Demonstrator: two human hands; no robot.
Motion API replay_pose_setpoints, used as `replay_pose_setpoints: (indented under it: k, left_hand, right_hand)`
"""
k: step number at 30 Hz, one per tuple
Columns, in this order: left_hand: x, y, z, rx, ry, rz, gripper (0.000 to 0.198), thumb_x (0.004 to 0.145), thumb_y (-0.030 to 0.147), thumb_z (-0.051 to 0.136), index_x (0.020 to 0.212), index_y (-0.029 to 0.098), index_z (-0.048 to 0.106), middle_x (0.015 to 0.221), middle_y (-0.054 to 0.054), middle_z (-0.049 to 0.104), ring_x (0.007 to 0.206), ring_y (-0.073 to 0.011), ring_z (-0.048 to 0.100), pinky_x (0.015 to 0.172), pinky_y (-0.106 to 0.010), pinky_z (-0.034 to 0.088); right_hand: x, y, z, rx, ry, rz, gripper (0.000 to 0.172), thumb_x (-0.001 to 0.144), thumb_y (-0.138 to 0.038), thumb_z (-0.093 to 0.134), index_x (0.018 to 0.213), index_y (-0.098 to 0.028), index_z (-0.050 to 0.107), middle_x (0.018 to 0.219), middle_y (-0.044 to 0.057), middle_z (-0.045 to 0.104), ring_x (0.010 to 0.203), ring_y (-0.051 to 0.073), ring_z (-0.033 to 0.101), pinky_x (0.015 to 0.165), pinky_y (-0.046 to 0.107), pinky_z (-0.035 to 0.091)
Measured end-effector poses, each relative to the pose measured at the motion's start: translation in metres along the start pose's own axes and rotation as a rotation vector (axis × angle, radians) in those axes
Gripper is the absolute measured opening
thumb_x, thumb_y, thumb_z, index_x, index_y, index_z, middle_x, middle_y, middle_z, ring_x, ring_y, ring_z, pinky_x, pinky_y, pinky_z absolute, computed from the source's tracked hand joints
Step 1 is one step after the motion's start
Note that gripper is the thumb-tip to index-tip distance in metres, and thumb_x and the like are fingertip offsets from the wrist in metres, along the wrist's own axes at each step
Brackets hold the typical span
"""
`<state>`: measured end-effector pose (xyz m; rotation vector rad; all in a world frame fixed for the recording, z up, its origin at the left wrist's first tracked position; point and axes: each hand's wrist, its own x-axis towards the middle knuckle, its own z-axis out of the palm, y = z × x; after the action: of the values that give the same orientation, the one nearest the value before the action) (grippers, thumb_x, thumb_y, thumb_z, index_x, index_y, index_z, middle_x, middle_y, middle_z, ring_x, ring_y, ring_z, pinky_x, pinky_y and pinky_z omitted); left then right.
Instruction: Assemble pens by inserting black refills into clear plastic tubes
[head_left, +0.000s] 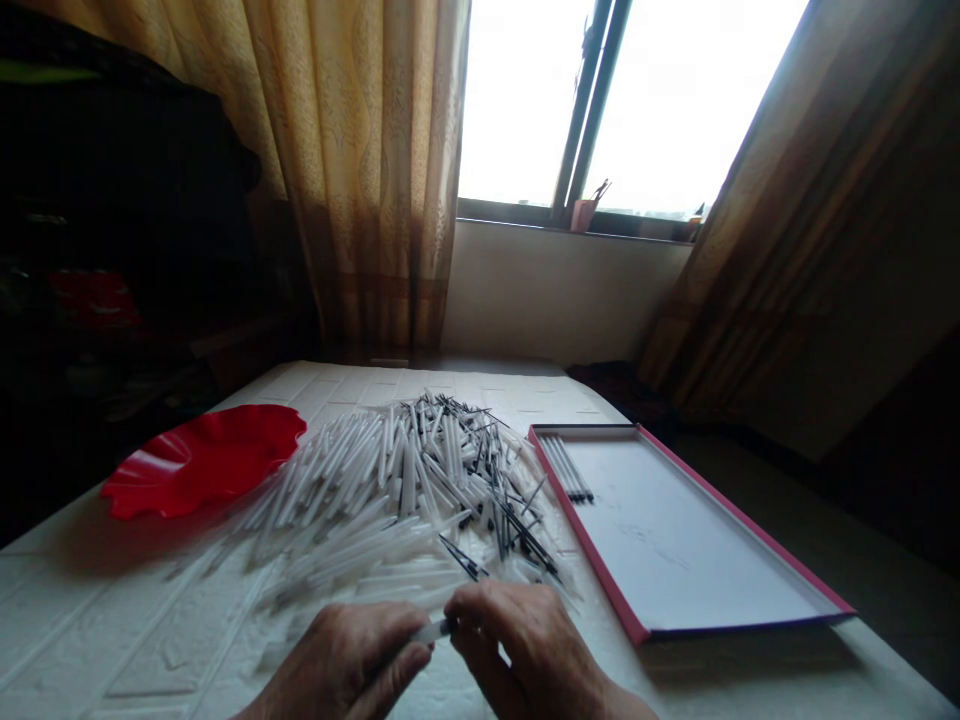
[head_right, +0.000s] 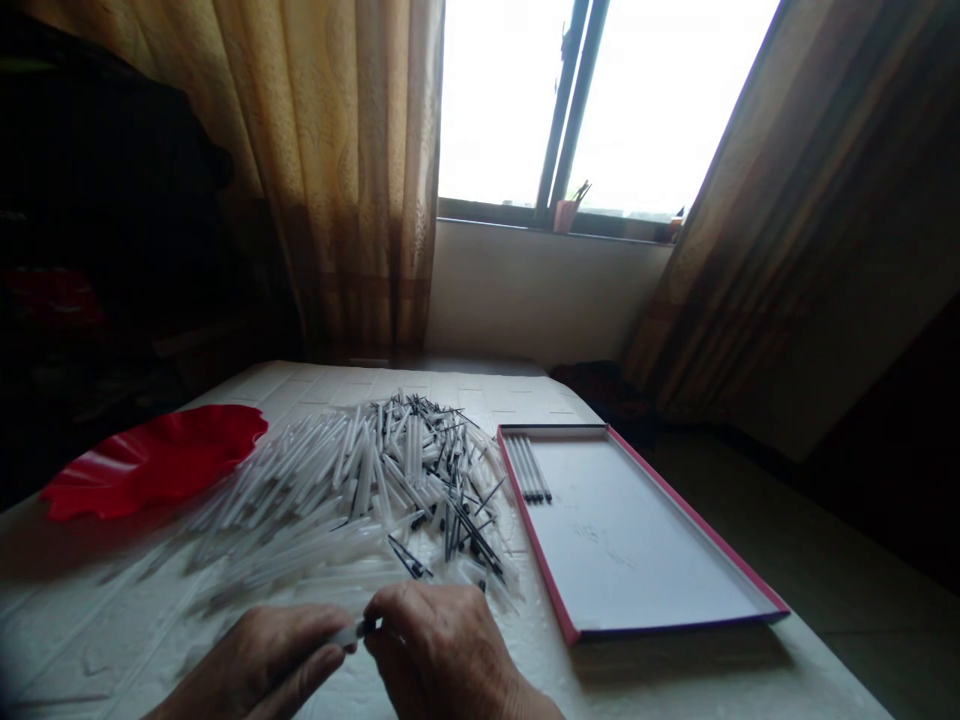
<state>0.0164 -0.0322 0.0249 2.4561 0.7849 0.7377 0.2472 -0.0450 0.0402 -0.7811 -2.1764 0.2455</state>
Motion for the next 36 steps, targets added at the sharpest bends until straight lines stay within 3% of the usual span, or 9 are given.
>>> replay_pose_setpoints:
  k: [7, 11, 16, 23, 27, 33, 36]
  left_hand:
    - [0.003, 0.003, -0.002, 0.149, -0.01, 0.043, 0.038, 0.11, 0.037, 0.036, 0.09, 0.02, 0.064, 0.071, 0.002, 0.07, 0.06, -0.0129, 0.07, 0.055, -0.023, 0.043]
    - [0.0, -0.002, 0.003, 0.149, 0.054, 0.083, 0.037, 0.109, 0.039, 0.036, 0.087, 0.022, 0.061, 0.067, 0.004, 0.067, 0.055, -0.0118, 0.067, 0.051, -0.024, 0.04]
    - [-0.002, -0.005, 0.004, 0.109, 0.047, 0.013, 0.026, 0.107, 0.037, 0.041, 0.097, 0.025, 0.062, 0.076, 0.004, 0.072, 0.066, -0.0136, 0.072, 0.058, -0.021, 0.045]
    - [-0.003, -0.008, -0.001, 0.018, 0.164, -0.107, 0.02, 0.105, 0.035, 0.047, 0.102, 0.027, 0.065, 0.085, 0.002, 0.075, 0.076, -0.0153, 0.075, 0.069, -0.018, 0.05]
    - [-0.005, -0.012, -0.001, -0.006, 0.219, -0.113, 0.015, 0.103, 0.033, 0.054, 0.106, 0.03, 0.069, 0.088, 0.003, 0.078, 0.078, -0.0141, 0.076, 0.071, -0.016, 0.052]
    - [-0.004, -0.017, 0.001, -0.032, 0.272, -0.122, 0.017, 0.099, 0.034, 0.062, 0.111, 0.033, 0.075, 0.096, 0.002, 0.081, 0.086, -0.0152, 0.078, 0.079, -0.016, 0.055]
    - [-0.003, -0.016, 0.001, -0.143, 0.302, -0.176, 0.025, 0.101, 0.042, 0.057, 0.112, 0.03, 0.076, 0.078, 0.002, 0.078, 0.067, -0.0133, 0.074, 0.065, -0.017, 0.055]
  right_hand:
    - [-0.004, 0.004, 0.002, -0.086, 0.009, -0.006, 0.024, 0.104, -0.028, 0.045, 0.087, -0.021, 0.06, 0.065, 0.002, 0.071, 0.053, 0.014, 0.067, 0.052, 0.024, 0.037]
    - [-0.004, 0.004, 0.003, -0.113, -0.009, -0.002, 0.027, 0.105, -0.029, 0.044, 0.086, -0.02, 0.061, 0.064, 0.001, 0.07, 0.052, 0.015, 0.067, 0.051, 0.025, 0.037]
    - [-0.001, 0.001, -0.004, -0.125, 0.013, -0.003, 0.022, 0.103, -0.024, 0.045, 0.09, -0.02, 0.062, 0.067, 0.001, 0.071, 0.055, 0.015, 0.067, 0.054, 0.025, 0.041]
    - [0.002, 0.006, -0.024, -0.038, 0.195, 0.231, 0.012, 0.095, -0.018, 0.05, 0.099, -0.021, 0.06, 0.074, 0.002, 0.072, 0.059, 0.015, 0.066, 0.056, 0.024, 0.048]
    - [0.005, 0.006, -0.025, 0.113, 0.152, 0.383, 0.013, 0.094, -0.024, 0.051, 0.097, -0.02, 0.063, 0.07, 0.001, 0.069, 0.057, 0.014, 0.064, 0.051, 0.022, 0.048]
    - [0.004, 0.011, -0.024, 0.111, 0.101, 0.328, 0.02, 0.096, -0.027, 0.055, 0.088, -0.018, 0.07, 0.072, 0.003, 0.072, 0.063, 0.015, 0.066, 0.059, 0.025, 0.049]
    - [0.003, 0.019, -0.029, 0.11, 0.135, 0.38, 0.023, 0.096, -0.029, 0.056, 0.089, -0.017, 0.073, 0.073, 0.004, 0.073, 0.063, 0.016, 0.066, 0.058, 0.026, 0.05]
